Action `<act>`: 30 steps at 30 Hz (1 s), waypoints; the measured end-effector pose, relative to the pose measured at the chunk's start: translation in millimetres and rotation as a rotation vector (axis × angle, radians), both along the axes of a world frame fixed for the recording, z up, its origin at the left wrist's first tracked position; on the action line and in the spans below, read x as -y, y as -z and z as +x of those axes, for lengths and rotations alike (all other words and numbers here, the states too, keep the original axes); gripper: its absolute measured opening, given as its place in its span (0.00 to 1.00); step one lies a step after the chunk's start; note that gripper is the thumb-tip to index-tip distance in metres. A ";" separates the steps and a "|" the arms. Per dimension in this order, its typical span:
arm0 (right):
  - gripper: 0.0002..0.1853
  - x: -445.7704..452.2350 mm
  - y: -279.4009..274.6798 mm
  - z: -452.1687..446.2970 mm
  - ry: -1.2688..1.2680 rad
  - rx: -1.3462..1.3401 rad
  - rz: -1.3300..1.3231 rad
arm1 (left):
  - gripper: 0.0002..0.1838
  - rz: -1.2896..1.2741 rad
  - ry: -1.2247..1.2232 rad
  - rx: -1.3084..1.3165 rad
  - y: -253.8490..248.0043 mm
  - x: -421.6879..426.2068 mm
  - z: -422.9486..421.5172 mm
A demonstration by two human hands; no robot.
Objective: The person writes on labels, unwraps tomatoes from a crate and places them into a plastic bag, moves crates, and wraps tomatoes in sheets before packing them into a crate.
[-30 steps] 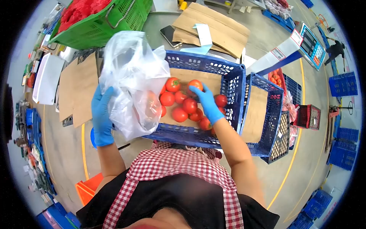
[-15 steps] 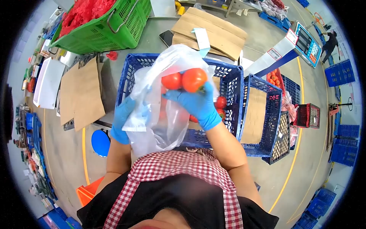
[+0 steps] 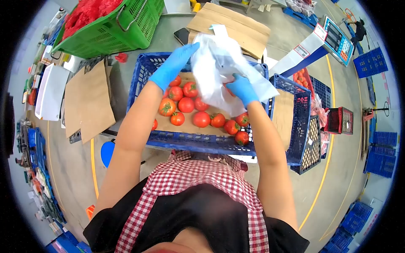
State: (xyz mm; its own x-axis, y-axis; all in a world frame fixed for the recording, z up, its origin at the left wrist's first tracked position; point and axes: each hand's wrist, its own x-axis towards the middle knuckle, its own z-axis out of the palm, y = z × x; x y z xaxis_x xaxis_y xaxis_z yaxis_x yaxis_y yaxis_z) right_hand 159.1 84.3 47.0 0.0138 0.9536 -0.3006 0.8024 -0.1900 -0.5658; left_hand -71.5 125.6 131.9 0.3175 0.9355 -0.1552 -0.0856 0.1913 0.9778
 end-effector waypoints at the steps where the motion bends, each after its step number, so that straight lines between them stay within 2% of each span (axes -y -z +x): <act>1: 0.19 6.8 -13.7 4.4 0.011 -0.130 0.045 | 0.23 0.012 -0.032 -0.064 19.1 -2.0 -9.3; 2: 0.19 18.1 -27.9 10.7 0.022 -0.262 0.088 | 0.24 0.023 -0.064 -0.129 46.0 -4.2 -20.7; 3: 0.18 32.1 -44.5 14.3 0.038 -0.395 0.130 | 0.25 0.124 -0.111 -0.420 98.6 -11.9 -38.5; 4: 0.17 54.2 -72.2 7.8 0.019 -0.504 0.094 | 0.26 0.142 -0.068 -0.552 94.9 11.9 -48.3; 5: 0.15 77.2 -97.1 -3.8 0.005 -0.616 0.054 | 0.27 0.264 0.042 -0.739 117.5 23.1 -59.4; 6: 0.16 94.0 -109.3 -11.1 -0.195 -0.739 -0.181 | 0.28 0.386 0.159 -0.921 140.7 33.7 -65.9; 7: 0.17 108.7 -114.5 -19.8 -0.398 -0.855 -0.415 | 0.29 0.419 0.256 -0.933 141.6 45.8 -65.1; 9: 0.20 129.0 -90.1 -49.0 -0.725 -0.562 -0.217 | 0.32 0.504 0.441 -0.947 127.5 55.3 -56.8; 10: 0.23 133.3 -53.1 -61.6 -0.717 -0.268 -0.049 | 0.30 0.248 0.565 -0.511 106.4 51.6 -52.2; 11: 0.26 136.8 -15.5 -69.0 -0.696 0.026 0.110 | 0.29 0.112 0.534 -0.413 94.2 49.2 -50.8; 13: 0.28 127.6 17.0 -67.8 -0.700 0.255 0.401 | 0.28 -0.161 0.456 -0.215 76.0 45.5 -52.5; 14: 0.29 122.0 19.5 -67.9 -0.700 0.368 0.547 | 0.22 -0.096 0.496 -0.140 66.2 45.2 -55.6; 17: 0.23 113.6 15.2 -58.0 -0.769 0.295 0.709 | 0.19 -0.233 0.327 -0.115 91.0 33.8 -74.4; 18: 0.21 114.7 11.4 -54.4 -0.840 0.224 0.575 | 0.20 0.088 0.251 -0.421 132.9 25.3 -82.6; 20: 0.14 128.6 4.4 -51.8 -1.004 0.164 0.300 | 0.24 0.252 0.436 -0.788 108.4 36.4 -65.8; 21: 0.15 129.6 11.2 -51.0 -0.975 0.192 0.315 | 0.26 0.334 0.532 -0.969 99.9 44.4 -59.0; 22: 0.16 130.5 22.8 -48.9 -0.943 0.222 0.332 | 0.35 0.598 0.385 -1.048 152.2 51.5 -58.9; 23: 0.17 131.5 29.0 -47.3 -0.909 0.254 0.347 | 0.32 0.629 0.371 -1.165 146.4 56.3 -45.7; 24: 0.21 127.4 22.6 -46.5 -0.870 0.337 0.489 | 0.29 0.659 0.355 -1.282 132.8 61.0 -22.5; 25: 0.22 125.0 20.6 -44.9 -0.808 0.340 0.487 | 0.26 0.684 0.338 -1.399 126.5 65.0 -8.1; 26: 0.24 123.3 19.7 -44.8 -0.746 0.341 0.484 | 0.30 0.675 0.449 -1.504 155.4 60.2 -6.7; 27: 0.25 120.8 19.4 -44.9 -0.682 0.342 0.483 | 0.34 0.601 0.526 -1.553 163.5 58.0 -5.9; 28: 0.26 117.4 28.5 -38.7 -0.725 0.351 0.437 | 0.38 0.523 0.595 -1.598 171.2 57.2 -5.0; 29: 0.26 115.6 26.7 -32.4 -0.782 0.351 0.489 | 0.42 0.444 0.656 -1.641 172.7 54.9 -3.6; 30: 0.26 113.7 25.2 -27.7 -0.834 0.349 0.543 | 0.44 0.522 0.605 -1.533 144.6 61.7 -15.2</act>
